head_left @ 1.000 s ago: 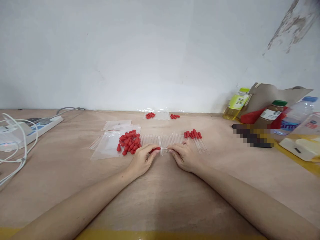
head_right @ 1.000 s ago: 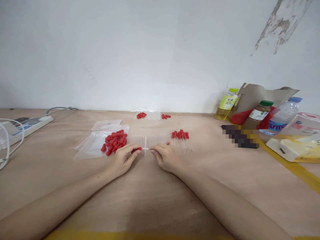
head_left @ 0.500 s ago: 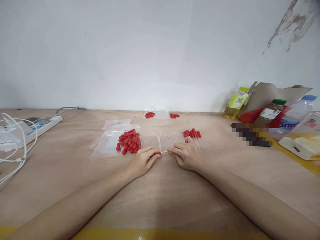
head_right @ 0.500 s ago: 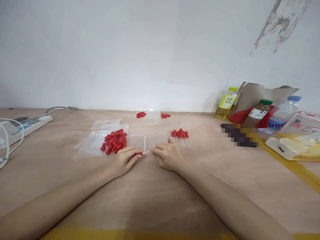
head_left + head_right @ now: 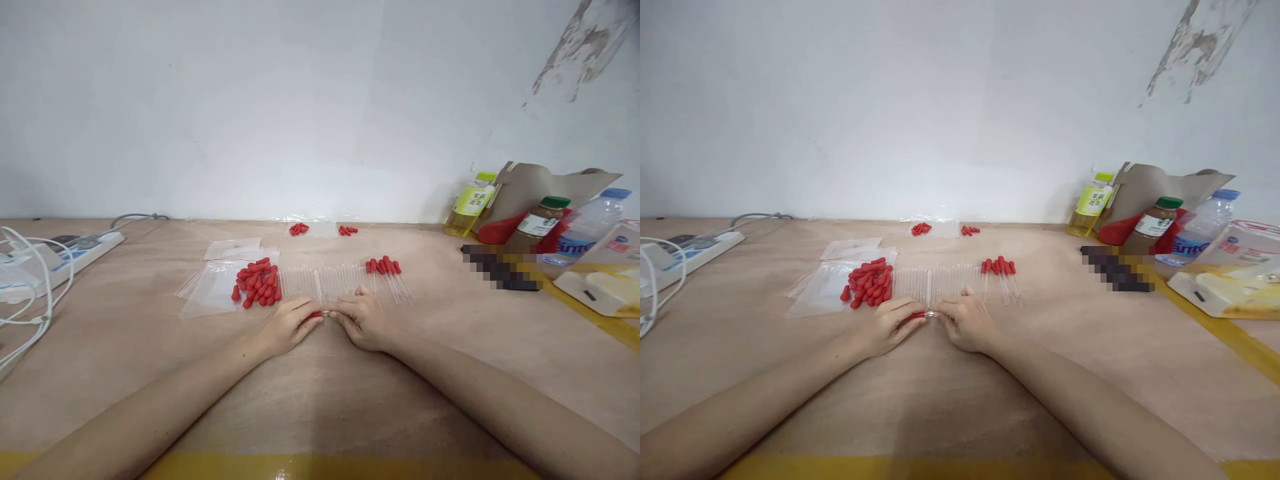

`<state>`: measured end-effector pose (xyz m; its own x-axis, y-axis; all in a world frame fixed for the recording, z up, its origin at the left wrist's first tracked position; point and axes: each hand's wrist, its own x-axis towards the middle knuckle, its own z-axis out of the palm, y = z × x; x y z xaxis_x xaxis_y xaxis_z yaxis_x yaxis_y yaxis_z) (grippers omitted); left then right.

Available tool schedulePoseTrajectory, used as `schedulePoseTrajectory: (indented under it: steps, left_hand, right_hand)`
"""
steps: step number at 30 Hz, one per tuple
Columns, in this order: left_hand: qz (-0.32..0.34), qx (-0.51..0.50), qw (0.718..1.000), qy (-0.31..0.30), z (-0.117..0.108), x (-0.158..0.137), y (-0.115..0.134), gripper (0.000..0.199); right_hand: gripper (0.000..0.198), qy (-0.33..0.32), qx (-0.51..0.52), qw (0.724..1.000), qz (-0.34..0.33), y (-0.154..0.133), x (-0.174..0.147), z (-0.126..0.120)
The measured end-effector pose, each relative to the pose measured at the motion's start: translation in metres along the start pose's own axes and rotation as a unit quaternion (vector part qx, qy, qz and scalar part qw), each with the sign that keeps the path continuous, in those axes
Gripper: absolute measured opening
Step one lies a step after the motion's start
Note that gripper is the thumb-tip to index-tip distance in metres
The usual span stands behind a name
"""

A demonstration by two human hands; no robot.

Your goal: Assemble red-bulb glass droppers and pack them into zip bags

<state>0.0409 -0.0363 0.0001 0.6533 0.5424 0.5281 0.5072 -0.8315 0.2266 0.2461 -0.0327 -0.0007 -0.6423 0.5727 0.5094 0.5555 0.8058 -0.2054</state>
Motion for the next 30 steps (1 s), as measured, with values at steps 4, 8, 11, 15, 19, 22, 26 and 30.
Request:
schedulePoseTrajectory:
  steps: [4, 8, 11, 15, 19, 22, 26, 30]
  left_hand:
    - [0.015, 0.04, 0.999, 0.018, -0.002, 0.003, -0.007, 0.016]
    - [0.024, 0.074, 0.995, 0.069, -0.003, 0.003, -0.011, 0.017]
    - [-0.024, 0.09, 0.99, 0.107, -0.004, 0.002, -0.009, 0.034]
    - [-0.104, 0.087, 0.985, 0.103, -0.006, 0.001, -0.006, 0.047]
    - [-0.119, 0.067, 0.988, 0.076, -0.007, 0.002, -0.005, 0.042]
    - [-0.12, 0.061, 0.988, 0.069, -0.007, 0.002, -0.005, 0.039]
    - [-0.118, 0.059, 0.989, 0.065, -0.008, 0.002, -0.005, 0.037]
    - [-0.124, 0.057, 0.989, 0.061, -0.008, 0.003, -0.005, 0.035]
  right_hand:
    - [0.027, -0.007, -0.018, 1.0, -0.007, -0.002, 0.006, -0.002]
    - [0.026, -0.03, -0.11, 0.993, -0.018, -0.009, 0.014, -0.013]
    - [0.024, -0.032, -0.138, 0.989, 0.04, -0.002, 0.016, -0.027]
    - [0.023, -0.014, -0.091, 0.957, 0.274, 0.032, 0.017, -0.05]
    - [0.017, 0.011, -0.085, 0.912, 0.401, 0.064, 0.013, -0.059]
    - [0.013, 0.012, -0.1, 0.907, 0.41, 0.072, 0.01, -0.053]
    - [0.012, -0.006, -0.106, 0.912, 0.396, 0.072, 0.008, -0.044]
    - [0.021, -0.01, -0.118, 0.904, 0.411, 0.068, 0.007, -0.043]
